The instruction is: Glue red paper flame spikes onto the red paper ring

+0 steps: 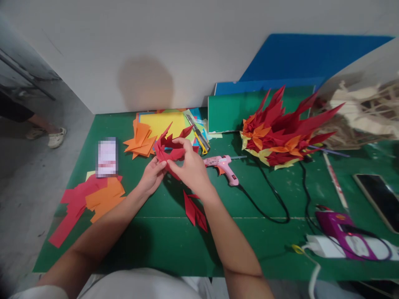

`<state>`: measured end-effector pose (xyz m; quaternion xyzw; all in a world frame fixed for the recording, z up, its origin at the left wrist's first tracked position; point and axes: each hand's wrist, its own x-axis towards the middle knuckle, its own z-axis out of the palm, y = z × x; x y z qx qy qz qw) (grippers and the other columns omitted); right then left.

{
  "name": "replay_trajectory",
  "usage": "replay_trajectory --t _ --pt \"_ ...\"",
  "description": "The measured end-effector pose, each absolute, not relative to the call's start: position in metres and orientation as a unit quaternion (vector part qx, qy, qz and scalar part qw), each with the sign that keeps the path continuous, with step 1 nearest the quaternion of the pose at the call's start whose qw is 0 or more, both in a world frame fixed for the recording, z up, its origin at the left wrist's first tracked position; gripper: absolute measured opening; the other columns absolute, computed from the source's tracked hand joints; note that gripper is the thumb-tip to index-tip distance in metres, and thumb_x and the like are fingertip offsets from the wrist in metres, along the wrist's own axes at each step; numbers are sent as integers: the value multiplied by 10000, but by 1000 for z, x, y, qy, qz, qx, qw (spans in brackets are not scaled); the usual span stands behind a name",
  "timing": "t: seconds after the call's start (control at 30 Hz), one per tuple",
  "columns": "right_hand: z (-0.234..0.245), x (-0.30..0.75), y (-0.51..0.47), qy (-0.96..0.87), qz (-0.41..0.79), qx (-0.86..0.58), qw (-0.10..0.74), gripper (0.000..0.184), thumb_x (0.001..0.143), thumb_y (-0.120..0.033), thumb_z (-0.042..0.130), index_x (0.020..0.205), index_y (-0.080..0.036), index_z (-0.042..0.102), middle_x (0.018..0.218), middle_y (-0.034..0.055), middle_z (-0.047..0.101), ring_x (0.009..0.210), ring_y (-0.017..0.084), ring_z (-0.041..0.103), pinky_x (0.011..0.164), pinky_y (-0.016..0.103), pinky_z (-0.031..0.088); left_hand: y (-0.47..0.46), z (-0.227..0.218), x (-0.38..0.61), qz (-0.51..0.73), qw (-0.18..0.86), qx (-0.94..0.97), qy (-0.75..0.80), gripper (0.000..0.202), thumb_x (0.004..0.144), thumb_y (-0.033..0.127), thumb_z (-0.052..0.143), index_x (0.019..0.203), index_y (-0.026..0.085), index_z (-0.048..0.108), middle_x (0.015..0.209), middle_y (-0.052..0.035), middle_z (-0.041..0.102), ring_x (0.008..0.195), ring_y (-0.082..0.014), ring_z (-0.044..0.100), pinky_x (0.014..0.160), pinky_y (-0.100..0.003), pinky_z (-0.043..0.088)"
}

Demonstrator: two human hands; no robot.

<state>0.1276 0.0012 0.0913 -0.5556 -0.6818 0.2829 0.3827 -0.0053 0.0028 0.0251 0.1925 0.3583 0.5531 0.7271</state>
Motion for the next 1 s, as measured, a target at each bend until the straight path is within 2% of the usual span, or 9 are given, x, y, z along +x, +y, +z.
replay_trajectory --t 0.1,0.2,0.4,0.6,0.77,0.87,1.0 --pt "90 129 1 -687 299 -541 382 512 749 -286 664 1213 -253 449 1182 68 622 991 225 644 823 371 511 4 25 -6 555 722 196 364 416 563 255 845 887 178 596 909 -13 699 831 -123 647 844 -261 452" --pt "88 134 2 -699 325 -536 345 537 753 -281 669 1234 -244 432 1044 49 671 935 222 654 789 370 519 6 24 -8 562 721 191 357 435 570 270 844 909 176 589 916 -19 700 841 -134 648 853 -279 457" --pt "89 142 2 -739 284 -559 247 405 758 -188 616 1147 -233 509 887 32 692 840 237 665 693 355 501 11 20 -12 577 707 185 364 415 603 245 820 927 193 566 917 1 687 817 -106 630 863 -264 436" --pt "86 139 4 -744 236 -554 289 294 774 -118 525 1046 -228 528 879 40 685 828 226 666 713 360 503 14 18 -15 582 693 206 371 385 615 184 782 940 197 575 903 19 645 789 -91 601 787 -239 431" --pt "81 131 4 -747 188 -556 311 238 792 -133 523 1014 -217 532 883 63 684 842 240 661 738 391 508 10 18 -14 543 715 219 381 500 585 162 791 1026 201 559 926 10 631 729 -85 593 686 -227 452" --pt "83 128 4 -748 200 -547 319 242 804 -178 563 1042 -211 535 918 72 691 879 243 659 770 400 508 11 15 -12 553 690 224 409 530 568 195 825 1009 188 532 832 27 617 699 -82 592 660 -215 467" --pt "88 139 5 -716 219 -551 368 253 809 -317 623 1033 -218 558 998 75 685 911 235 648 811 396 503 14 8 -14 584 642 226 443 527 554 209 841 955 188 500 749 44 598 681 -88 591 681 -228 477"
